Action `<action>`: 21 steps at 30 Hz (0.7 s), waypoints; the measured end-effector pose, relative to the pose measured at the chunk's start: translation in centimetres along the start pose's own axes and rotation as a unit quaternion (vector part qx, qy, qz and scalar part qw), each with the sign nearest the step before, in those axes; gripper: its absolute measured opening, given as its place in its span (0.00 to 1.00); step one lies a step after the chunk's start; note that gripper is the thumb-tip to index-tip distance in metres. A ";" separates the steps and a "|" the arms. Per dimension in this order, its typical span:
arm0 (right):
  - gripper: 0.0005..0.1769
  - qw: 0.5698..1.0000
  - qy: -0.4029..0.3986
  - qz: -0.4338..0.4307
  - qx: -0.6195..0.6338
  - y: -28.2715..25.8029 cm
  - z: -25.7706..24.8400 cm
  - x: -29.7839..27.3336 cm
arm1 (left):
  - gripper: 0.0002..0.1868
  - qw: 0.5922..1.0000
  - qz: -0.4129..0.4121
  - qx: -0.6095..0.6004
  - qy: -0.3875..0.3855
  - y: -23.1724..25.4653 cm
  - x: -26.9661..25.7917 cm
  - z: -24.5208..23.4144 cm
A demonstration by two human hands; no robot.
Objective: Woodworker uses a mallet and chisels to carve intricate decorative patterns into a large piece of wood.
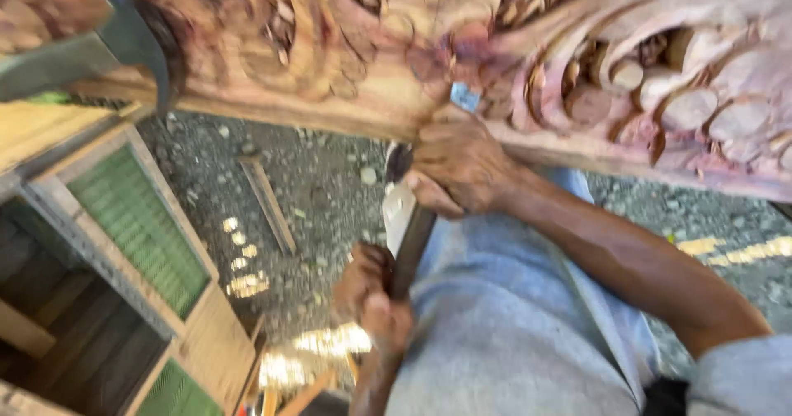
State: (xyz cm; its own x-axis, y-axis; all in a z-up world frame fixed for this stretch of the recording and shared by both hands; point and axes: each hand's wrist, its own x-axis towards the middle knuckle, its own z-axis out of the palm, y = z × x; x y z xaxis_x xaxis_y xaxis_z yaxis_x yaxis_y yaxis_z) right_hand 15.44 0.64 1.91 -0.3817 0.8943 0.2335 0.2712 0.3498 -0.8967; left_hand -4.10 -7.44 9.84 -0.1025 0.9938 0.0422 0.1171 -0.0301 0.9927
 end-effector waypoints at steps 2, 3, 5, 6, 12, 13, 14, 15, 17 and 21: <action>0.15 1.000 -0.005 -0.001 0.011 -0.9 0.9 -0.7 | 0.19 0.991 -0.081 0.098 -0.033 1.6 -1.0 -2.4; 0.15 1.000 0.003 -0.010 -0.005 0.0 0.4 0.3 | 0.19 0.993 -0.064 0.088 -0.037 0.3 -1.2 -3.0; 0.16 0.999 0.005 -0.001 -0.031 0.4 0.0 0.9 | 0.22 0.994 -0.100 -0.031 0.041 -0.9 -3.3 -4.5; 0.16 1.000 0.003 0.009 -0.027 -0.1 0.0 0.6 | 0.22 0.993 -0.111 -0.028 0.039 -0.7 -2.4 -2.9; 0.17 0.999 -0.015 0.016 -0.027 -1.0 -0.1 0.7 | 0.26 0.999 -0.051 -0.018 0.002 0.7 -1.0 -1.8; 0.17 0.999 -0.009 0.012 -0.039 -0.8 -0.1 1.0 | 0.27 0.997 -0.064 -0.031 -0.004 -0.2 -0.8 -2.2; 0.18 0.999 -0.004 0.009 -0.050 -0.5 -0.2 1.3 | 0.29 0.996 -0.077 -0.044 -0.011 -1.1 -0.6 -2.6; 0.18 0.998 -0.002 0.012 -0.055 -0.2 -0.7 1.4 | 0.29 0.996 -0.077 -0.049 -0.016 -1.5 -0.4 -1.6; 0.17 0.998 0.005 -0.001 -0.060 -0.2 -0.5 0.9 | 0.27 0.994 -0.067 0.079 -0.020 -2.0 -1.1 -0.4; 0.18 0.998 -0.008 -0.006 -0.057 0.0 -0.2 0.6 | 0.27 0.994 -0.056 -0.085 0.035 -1.2 -0.3 0.6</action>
State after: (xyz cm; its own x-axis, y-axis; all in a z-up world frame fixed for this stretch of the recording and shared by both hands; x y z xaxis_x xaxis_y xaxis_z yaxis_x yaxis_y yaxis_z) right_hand 15.36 1.23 2.15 -0.3995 0.8857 0.2365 0.3646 0.3902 -0.8455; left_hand -3.64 -7.68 8.62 -0.1754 0.9821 -0.0687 -0.0674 0.0576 0.9961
